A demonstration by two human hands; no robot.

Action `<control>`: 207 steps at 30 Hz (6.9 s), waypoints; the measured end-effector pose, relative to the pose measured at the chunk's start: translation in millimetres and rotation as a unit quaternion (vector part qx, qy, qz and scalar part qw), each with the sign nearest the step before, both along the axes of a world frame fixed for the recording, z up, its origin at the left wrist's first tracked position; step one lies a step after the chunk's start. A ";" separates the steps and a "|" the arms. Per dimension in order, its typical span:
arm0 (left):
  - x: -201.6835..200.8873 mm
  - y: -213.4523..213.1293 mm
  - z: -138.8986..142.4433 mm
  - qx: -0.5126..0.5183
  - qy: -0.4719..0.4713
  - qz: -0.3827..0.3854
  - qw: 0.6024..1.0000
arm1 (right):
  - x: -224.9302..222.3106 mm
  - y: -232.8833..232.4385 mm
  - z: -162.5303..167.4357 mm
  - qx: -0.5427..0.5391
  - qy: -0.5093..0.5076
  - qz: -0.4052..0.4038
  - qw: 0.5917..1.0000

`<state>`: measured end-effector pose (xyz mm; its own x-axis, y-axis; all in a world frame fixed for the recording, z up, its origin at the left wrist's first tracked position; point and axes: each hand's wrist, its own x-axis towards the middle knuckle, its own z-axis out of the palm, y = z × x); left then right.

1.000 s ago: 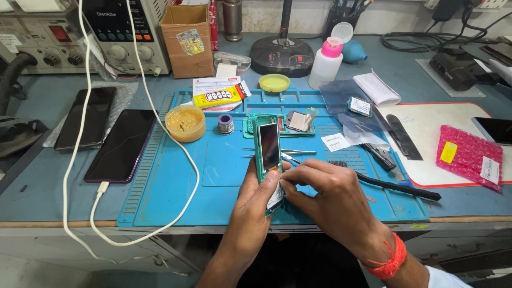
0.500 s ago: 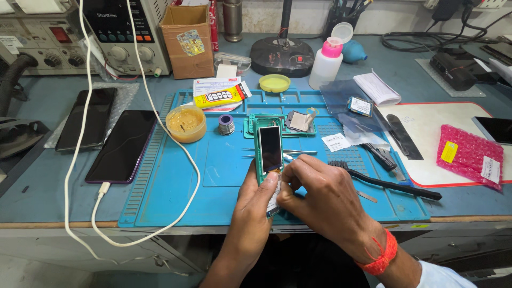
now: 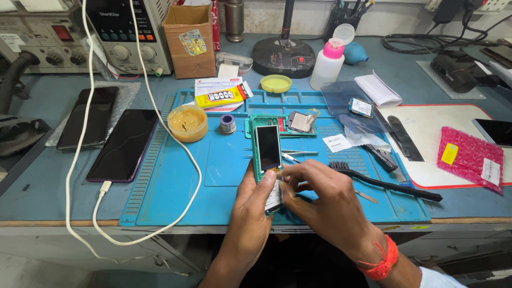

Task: The person repairs a disassembled keypad mobile phone at a workbench. They clean the phone's internal board and keypad with a brush, apply liquid from a bottle, peel a protective film from a component, and press the keypad and circuit board back into the green phone housing, aligning the screen.

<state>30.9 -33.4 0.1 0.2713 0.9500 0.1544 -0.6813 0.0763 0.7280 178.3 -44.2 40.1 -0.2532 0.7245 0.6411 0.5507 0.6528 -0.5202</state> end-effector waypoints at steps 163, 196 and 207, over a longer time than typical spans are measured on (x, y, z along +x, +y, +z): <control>-6.0 -4.8 6.5 -0.072 -0.026 0.047 0.996 | -5.0 -46.7 4.9 -0.057 -0.036 0.026 0.997; -5.3 -4.8 6.4 -0.087 -0.017 0.052 0.995 | 4.6 -52.5 0.4 -0.209 -0.012 0.037 0.977; -6.8 -1.7 4.1 -0.080 -0.034 0.043 0.995 | 16.9 -43.4 -8.1 -0.238 0.191 0.081 0.949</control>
<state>24.1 -35.1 4.2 0.1818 0.9832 0.0150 -0.7373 0.1262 0.6637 195.3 -87.6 32.0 -0.2020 0.9264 0.3177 0.1757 0.3534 -0.9188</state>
